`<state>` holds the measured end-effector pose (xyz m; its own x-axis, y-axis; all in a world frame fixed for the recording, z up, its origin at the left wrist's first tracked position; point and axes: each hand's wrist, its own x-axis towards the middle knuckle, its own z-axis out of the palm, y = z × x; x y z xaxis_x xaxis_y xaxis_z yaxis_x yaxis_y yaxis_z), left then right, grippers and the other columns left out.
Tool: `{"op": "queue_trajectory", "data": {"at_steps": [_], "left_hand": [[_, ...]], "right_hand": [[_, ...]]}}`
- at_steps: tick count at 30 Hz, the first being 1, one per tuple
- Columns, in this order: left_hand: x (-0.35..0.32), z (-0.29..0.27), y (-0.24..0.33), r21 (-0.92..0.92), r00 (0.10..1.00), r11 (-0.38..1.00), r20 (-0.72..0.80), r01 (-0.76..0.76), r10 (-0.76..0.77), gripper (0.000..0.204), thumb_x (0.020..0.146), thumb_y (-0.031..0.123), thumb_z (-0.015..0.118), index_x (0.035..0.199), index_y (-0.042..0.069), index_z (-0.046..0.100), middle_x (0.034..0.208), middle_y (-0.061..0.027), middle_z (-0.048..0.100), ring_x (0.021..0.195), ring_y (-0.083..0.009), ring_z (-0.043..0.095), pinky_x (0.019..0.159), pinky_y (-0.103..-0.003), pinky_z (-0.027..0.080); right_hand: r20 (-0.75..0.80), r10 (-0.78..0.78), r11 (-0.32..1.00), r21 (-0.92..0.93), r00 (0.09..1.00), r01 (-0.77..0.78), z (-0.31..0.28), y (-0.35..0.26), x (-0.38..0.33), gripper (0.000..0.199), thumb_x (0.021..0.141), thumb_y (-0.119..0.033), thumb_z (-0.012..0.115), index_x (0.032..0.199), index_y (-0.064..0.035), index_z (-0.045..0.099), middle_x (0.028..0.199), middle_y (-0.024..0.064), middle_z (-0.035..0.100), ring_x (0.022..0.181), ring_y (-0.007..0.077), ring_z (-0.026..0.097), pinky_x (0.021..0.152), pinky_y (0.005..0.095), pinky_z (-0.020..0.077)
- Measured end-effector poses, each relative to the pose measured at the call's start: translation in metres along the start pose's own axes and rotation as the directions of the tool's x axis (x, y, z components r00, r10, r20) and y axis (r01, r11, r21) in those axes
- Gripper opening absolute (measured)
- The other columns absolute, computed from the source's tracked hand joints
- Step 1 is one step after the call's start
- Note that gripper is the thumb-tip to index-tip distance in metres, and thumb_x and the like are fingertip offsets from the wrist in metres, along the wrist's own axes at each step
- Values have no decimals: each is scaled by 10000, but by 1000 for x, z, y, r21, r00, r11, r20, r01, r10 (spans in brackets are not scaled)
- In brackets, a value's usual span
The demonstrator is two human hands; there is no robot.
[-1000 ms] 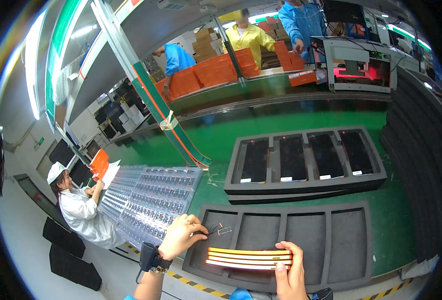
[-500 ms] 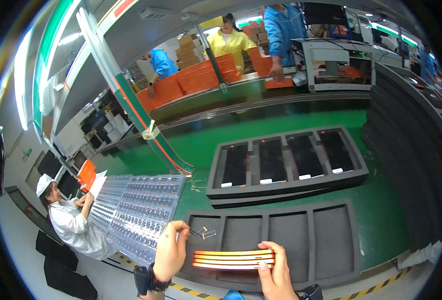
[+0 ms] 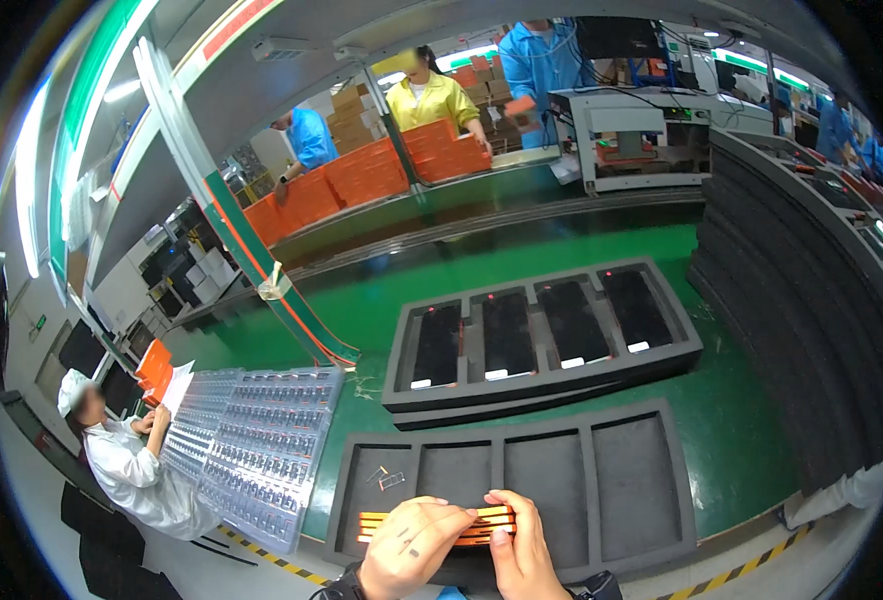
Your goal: Inspecting and stacking reflective electronic components or screens in a manufacturing environment.
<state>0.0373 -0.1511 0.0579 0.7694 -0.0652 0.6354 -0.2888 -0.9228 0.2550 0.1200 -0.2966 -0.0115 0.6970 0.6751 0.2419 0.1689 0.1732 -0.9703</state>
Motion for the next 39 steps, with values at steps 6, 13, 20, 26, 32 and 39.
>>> {"op": "queue_trajectory", "data": {"at_steps": [6,13,20,26,32,39], "left_hand": [[-1,9,-1,-91,999,996,-36,0,-4,348,827,29,684,1168,-34,655,1067,-112,699,961,-259,688,907,-390,559],[-6,19,-1,-174,985,983,-172,-56,26,306,805,-23,744,1102,-8,670,1046,-106,725,912,-252,720,832,-363,582],[-8,25,6,-166,964,977,-208,131,-164,240,743,-60,734,976,-6,713,918,-136,716,803,-291,699,714,-346,564],[-9,21,12,-300,931,908,-128,291,-341,158,816,-59,715,967,-15,700,878,-147,709,810,-289,706,719,-331,568],[-9,23,14,-361,889,853,-116,377,-442,118,834,-55,705,947,-21,708,900,-152,719,819,-281,716,719,-326,570],[-15,24,11,-365,900,863,-126,349,-417,121,811,-59,718,923,-14,725,869,-147,725,800,-284,722,715,-322,572]], "right_hand": [[-8,73,996,45,997,-73,0,-8,-3,511,1089,-425,384,1419,-36,423,1381,187,519,1307,294,489,1094,377,374],[-8,43,998,38,999,-43,1,-13,-2,490,1092,-405,380,1404,-30,430,1351,175,530,1267,289,510,1080,371,383],[-10,57,997,61,998,-57,2,-16,-2,496,1087,-409,396,1402,-28,431,1350,173,528,1262,283,514,1076,369,389],[-26,54,997,59,998,-53,3,-15,-3,496,1086,-404,402,1400,-22,433,1345,175,541,1254,283,523,1075,369,393],[-17,54,998,45,998,-53,2,-15,-2,493,1087,-397,399,1397,-16,436,1345,178,548,1252,286,527,1074,370,394],[-8,50,998,43,999,-50,2,-15,-2,490,1087,-388,389,1403,-14,426,1354,186,530,1251,296,523,1075,374,393]]}}
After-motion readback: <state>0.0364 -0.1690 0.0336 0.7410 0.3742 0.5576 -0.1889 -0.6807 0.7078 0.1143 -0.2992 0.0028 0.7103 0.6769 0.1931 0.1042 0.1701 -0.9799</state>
